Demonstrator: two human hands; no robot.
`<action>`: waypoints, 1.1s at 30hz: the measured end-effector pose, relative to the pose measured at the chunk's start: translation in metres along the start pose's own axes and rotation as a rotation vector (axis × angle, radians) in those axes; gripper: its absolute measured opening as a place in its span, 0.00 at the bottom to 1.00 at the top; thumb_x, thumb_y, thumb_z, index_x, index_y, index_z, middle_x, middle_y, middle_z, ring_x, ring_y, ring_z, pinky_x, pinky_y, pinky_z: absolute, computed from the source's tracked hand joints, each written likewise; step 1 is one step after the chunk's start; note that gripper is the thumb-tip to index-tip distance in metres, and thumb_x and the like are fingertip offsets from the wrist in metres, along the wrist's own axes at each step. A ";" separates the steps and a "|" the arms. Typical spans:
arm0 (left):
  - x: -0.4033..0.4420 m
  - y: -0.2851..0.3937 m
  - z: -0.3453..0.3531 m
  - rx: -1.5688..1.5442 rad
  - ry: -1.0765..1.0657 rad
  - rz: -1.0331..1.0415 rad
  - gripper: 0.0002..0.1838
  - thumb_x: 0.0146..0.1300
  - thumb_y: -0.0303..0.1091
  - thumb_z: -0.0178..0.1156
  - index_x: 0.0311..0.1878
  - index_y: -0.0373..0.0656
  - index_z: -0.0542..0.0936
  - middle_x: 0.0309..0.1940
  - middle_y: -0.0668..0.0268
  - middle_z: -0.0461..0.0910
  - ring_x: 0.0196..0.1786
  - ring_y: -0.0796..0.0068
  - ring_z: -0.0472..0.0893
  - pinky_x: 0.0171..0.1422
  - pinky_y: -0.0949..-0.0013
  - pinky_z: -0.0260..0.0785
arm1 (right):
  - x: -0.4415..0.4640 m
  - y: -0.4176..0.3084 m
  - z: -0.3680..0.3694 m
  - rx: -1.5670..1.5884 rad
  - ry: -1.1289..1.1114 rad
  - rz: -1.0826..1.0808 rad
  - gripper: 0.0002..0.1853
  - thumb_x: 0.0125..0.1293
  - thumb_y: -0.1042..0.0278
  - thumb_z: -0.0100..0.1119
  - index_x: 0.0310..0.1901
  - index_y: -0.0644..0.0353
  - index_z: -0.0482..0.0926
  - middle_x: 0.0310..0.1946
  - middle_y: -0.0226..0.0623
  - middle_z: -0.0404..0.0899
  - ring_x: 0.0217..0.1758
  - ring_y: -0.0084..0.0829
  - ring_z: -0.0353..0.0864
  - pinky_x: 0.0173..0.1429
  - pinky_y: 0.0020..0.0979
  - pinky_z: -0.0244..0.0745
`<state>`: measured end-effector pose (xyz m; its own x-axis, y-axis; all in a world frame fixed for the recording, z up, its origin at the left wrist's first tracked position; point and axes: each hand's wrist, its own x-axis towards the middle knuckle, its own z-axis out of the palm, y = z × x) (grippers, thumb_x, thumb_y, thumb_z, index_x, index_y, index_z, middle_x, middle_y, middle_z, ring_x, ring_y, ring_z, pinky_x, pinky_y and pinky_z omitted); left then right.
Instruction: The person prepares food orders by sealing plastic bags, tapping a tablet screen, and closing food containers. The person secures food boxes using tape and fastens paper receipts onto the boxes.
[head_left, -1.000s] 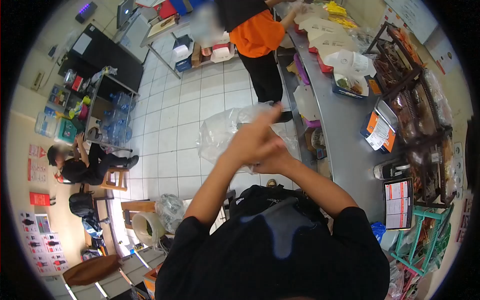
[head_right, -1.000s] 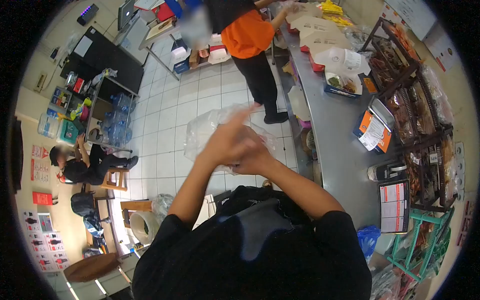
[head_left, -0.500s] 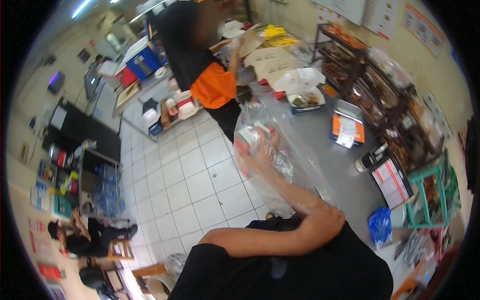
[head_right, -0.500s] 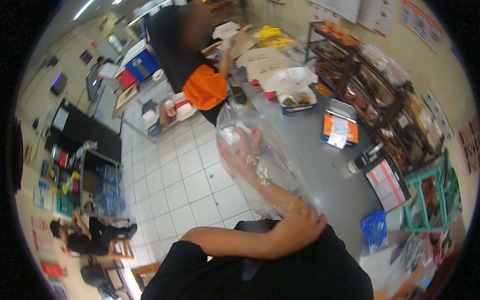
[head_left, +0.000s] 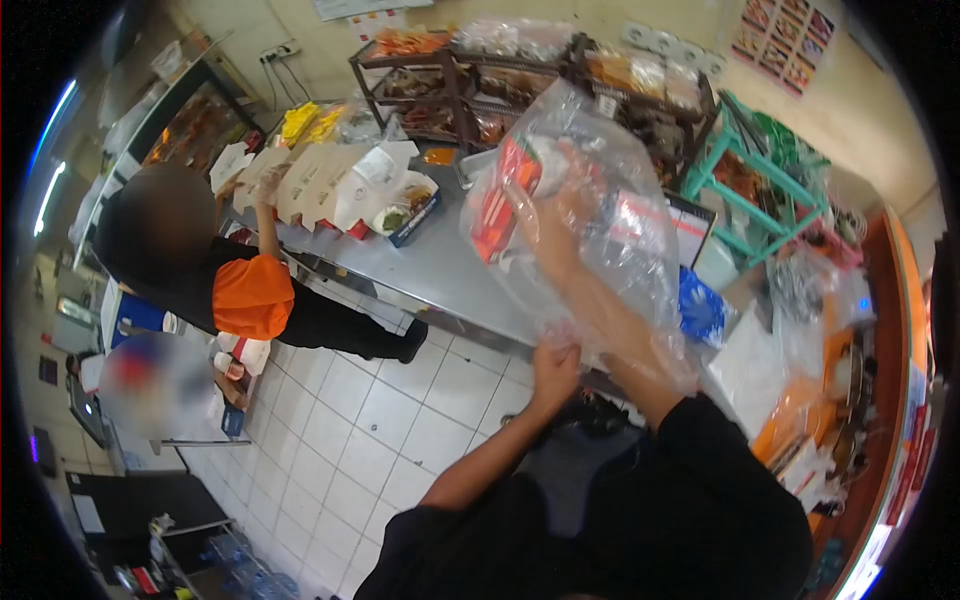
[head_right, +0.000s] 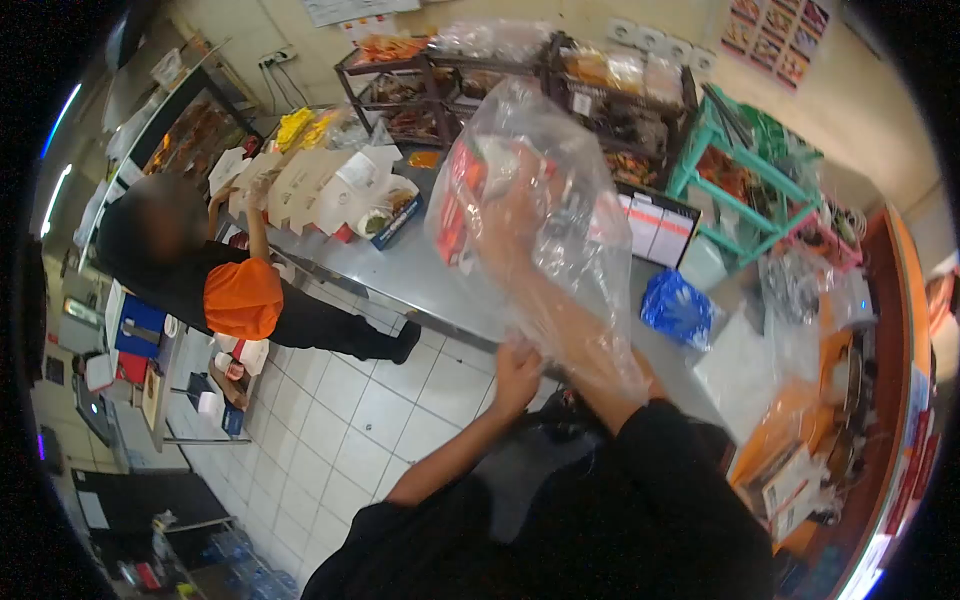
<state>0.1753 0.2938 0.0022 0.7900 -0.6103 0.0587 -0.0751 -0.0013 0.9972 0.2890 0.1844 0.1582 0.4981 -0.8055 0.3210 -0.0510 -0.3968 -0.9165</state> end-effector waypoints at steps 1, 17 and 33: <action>0.004 0.004 0.015 -0.018 -0.109 -0.043 0.24 0.62 0.36 0.65 0.55 0.29 0.75 0.39 0.48 0.81 0.43 0.57 0.83 0.51 0.55 0.74 | 0.005 -0.001 -0.013 0.087 -0.094 0.116 0.42 0.50 0.51 0.78 0.66 0.49 0.67 0.62 0.53 0.65 0.68 0.56 0.61 0.66 0.54 0.62; 0.025 0.147 0.141 0.043 -1.007 0.523 0.20 0.64 0.36 0.63 0.56 0.38 0.74 0.50 0.43 0.78 0.54 0.48 0.80 0.56 0.52 0.72 | -0.050 0.299 -0.139 -0.891 -0.877 -0.424 0.38 0.60 0.40 0.59 0.67 0.55 0.68 0.63 0.56 0.65 0.68 0.59 0.62 0.68 0.61 0.62; 0.188 0.146 0.008 0.728 -0.481 0.027 0.10 0.64 0.32 0.63 0.44 0.37 0.80 0.27 0.55 0.83 0.33 0.68 0.84 0.38 0.61 0.73 | 0.047 0.015 -0.340 -0.984 -1.396 -0.354 0.24 0.73 0.49 0.52 0.45 0.66 0.83 0.45 0.53 0.82 0.48 0.53 0.80 0.52 0.47 0.76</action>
<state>0.3081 0.1728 0.1582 0.4520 -0.8854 -0.1085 -0.5897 -0.3879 0.7084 0.0173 -0.0092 0.2412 0.8817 0.1138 -0.4579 0.0179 -0.9779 -0.2085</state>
